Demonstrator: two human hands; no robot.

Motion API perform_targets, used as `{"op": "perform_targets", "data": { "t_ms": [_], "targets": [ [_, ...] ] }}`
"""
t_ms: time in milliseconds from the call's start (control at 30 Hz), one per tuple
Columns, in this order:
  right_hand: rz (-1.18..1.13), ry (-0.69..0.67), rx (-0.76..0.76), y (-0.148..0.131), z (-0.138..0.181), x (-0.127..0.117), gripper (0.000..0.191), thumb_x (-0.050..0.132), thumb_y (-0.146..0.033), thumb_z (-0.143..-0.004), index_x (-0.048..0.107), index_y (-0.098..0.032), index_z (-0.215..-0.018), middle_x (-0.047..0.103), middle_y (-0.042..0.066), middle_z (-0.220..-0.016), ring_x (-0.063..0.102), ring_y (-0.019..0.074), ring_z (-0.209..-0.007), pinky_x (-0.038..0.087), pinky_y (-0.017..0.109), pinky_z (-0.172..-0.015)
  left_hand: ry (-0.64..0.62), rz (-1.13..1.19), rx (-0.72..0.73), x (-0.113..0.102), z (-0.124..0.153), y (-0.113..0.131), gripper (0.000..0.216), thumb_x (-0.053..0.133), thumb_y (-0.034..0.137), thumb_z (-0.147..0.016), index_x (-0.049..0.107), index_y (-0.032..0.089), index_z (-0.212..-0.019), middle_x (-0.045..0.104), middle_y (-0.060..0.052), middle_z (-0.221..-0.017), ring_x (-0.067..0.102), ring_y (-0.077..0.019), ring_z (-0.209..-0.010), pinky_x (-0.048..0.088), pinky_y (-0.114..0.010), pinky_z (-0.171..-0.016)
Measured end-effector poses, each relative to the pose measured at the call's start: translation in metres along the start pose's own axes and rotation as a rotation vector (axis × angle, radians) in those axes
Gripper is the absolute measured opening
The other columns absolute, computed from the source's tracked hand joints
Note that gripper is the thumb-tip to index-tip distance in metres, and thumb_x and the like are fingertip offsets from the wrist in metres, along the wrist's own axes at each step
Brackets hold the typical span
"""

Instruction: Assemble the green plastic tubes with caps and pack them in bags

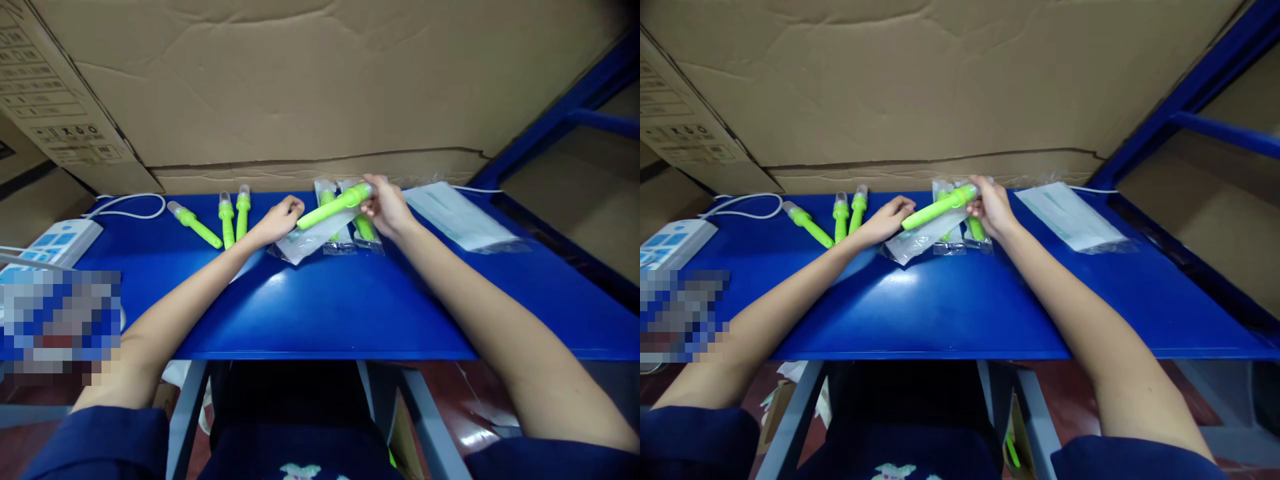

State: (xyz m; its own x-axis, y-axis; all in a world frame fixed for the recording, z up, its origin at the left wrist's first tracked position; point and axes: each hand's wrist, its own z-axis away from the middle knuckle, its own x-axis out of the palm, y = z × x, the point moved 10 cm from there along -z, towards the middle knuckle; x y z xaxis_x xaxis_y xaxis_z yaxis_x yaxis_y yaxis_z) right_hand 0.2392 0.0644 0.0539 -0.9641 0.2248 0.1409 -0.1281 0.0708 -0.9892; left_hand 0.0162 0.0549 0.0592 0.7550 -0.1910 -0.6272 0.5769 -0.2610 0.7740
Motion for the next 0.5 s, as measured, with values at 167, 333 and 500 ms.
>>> {"op": "perform_targets", "data": {
  "t_ms": [167, 333, 500],
  "targets": [
    [0.003, 0.157, -0.059, -0.006, -0.017, -0.034, 0.018, 0.065, -0.032, -0.091, 0.051, -0.025, -0.083, 0.050, -0.003, -0.062, 0.049, 0.0102, -0.047, 0.033, 0.021, -0.035, -0.243, -0.139, -0.030, 0.010, 0.007, -0.011, 0.045, 0.060, 0.045, -0.094, 0.060, 0.012, -0.125, 0.075, -0.012, -0.105, 0.071, -0.0247, -0.092, 0.052, -0.033, -0.077],
    [-0.052, 0.232, -0.125, -0.005, -0.026, -0.048, 0.027, 0.069, -0.037, -0.087, 0.046, -0.024, -0.081, 0.046, -0.006, -0.055, 0.045, 0.0094, -0.042, 0.027, 0.020, -0.034, -0.461, -0.143, -0.036, 0.007, 0.012, -0.011, 0.071, 0.078, 0.036, -0.072, 0.056, 0.014, -0.136, 0.076, -0.009, -0.102, 0.071, -0.0224, -0.088, 0.049, -0.027, -0.069],
    [-0.047, 0.206, -0.183, -0.001, -0.034, -0.050, 0.035, 0.076, -0.044, -0.080, 0.048, -0.023, -0.079, 0.047, -0.006, -0.054, 0.044, 0.0088, -0.041, 0.026, 0.021, -0.035, -0.502, -0.377, -0.019, -0.032, 0.012, -0.007, 0.063, 0.074, 0.032, -0.078, 0.064, 0.019, -0.139, 0.077, -0.006, -0.103, 0.071, -0.0204, -0.091, 0.048, -0.026, -0.076]
  ]
}}
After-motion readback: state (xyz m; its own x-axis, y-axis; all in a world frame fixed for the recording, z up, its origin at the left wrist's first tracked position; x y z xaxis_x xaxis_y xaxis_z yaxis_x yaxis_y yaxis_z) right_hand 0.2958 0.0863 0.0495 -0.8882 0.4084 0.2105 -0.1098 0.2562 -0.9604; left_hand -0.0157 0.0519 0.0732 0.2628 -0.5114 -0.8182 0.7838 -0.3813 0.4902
